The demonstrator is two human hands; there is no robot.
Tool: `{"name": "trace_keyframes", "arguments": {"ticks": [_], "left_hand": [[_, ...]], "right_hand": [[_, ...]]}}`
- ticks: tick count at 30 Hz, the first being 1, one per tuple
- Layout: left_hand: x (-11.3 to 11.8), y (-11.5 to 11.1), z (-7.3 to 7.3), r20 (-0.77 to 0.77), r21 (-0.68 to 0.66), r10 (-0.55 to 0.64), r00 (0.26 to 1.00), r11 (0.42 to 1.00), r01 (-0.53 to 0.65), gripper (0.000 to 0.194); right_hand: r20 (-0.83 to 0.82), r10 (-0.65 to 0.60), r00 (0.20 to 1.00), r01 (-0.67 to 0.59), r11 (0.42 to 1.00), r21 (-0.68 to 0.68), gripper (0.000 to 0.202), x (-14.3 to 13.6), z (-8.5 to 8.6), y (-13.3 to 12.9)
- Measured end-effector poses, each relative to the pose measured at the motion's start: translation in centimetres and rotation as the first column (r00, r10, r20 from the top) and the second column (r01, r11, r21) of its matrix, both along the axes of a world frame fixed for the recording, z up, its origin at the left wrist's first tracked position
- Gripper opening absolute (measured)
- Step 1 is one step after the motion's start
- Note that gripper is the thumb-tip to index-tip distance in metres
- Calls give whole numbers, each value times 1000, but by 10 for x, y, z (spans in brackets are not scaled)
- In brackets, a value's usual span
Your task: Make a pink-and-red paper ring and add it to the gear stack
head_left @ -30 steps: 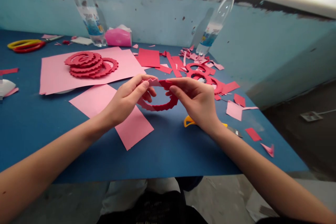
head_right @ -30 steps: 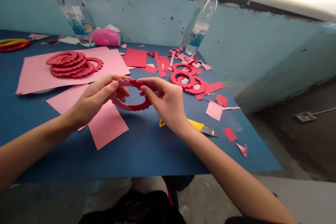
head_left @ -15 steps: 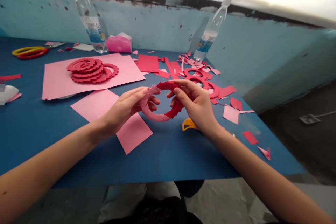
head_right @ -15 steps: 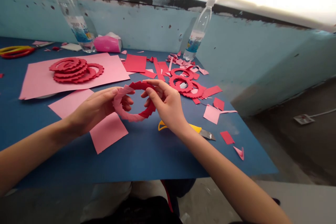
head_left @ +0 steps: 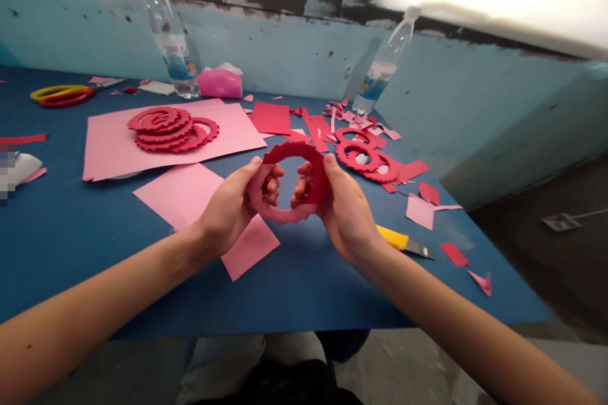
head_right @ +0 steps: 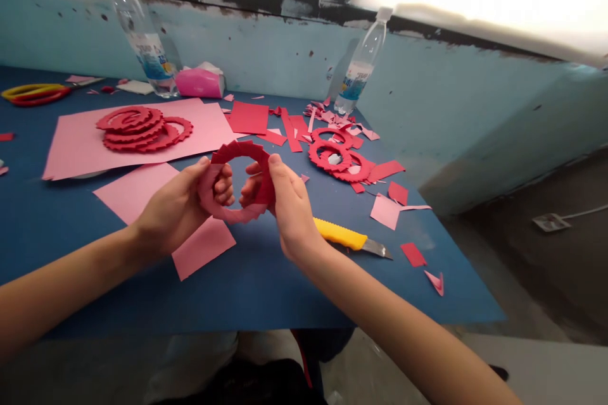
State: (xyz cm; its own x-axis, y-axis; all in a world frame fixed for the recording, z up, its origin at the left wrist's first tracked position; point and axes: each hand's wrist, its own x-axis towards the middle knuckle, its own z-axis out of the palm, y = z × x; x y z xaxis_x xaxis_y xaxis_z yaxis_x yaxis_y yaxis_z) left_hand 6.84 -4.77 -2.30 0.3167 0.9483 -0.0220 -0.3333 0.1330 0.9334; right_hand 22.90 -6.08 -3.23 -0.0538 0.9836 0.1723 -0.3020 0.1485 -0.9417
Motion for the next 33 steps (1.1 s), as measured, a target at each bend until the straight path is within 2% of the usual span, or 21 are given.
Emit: {"name": "trace_keyframes", "arguments": {"ticks": [7,14,18,21,22,23,25,27,30,33], "left_hand": [[4,-4,2,51,-51,19,999,999,-16,31],[9,-5,3,114,-109,46,992,993,-34,35],[4,-3,-1,76,-37,-11,997,999,13,36],[-6,1,-4,-104,159,-55,993,985,71,38],[-10,3,-5,-198,273,-48,979,957,102,41],[-14,5,-5,-309,384,-43,950,908,166,55],[-21,9,-5,-453,585,27,891,763,274,94],[-26,14,-6,-533,693,108,839,625,360,117],[-29,21,-10,-608,755,218,763,455,472,125],[-30,26,-16,-620,781,310,721,328,531,122]], "right_hand": [[24,-66,998,65,998,28,61,-16,-2,5],[22,-70,997,69,997,41,65,-19,-6,4],[-17,-73,997,74,996,50,62,-17,-6,7],[-41,-71,997,71,997,6,60,-10,-3,10],[-41,-65,997,64,998,-19,59,-7,-2,11],[-37,-55,998,54,998,-41,59,-5,-1,13],[-23,-27,999,25,998,-65,58,1,1,15],[-3,30,1000,-30,996,-82,55,5,1,16],[20,144,989,-140,980,-143,51,8,0,16],[24,181,983,-174,968,-181,51,8,0,16]]}}
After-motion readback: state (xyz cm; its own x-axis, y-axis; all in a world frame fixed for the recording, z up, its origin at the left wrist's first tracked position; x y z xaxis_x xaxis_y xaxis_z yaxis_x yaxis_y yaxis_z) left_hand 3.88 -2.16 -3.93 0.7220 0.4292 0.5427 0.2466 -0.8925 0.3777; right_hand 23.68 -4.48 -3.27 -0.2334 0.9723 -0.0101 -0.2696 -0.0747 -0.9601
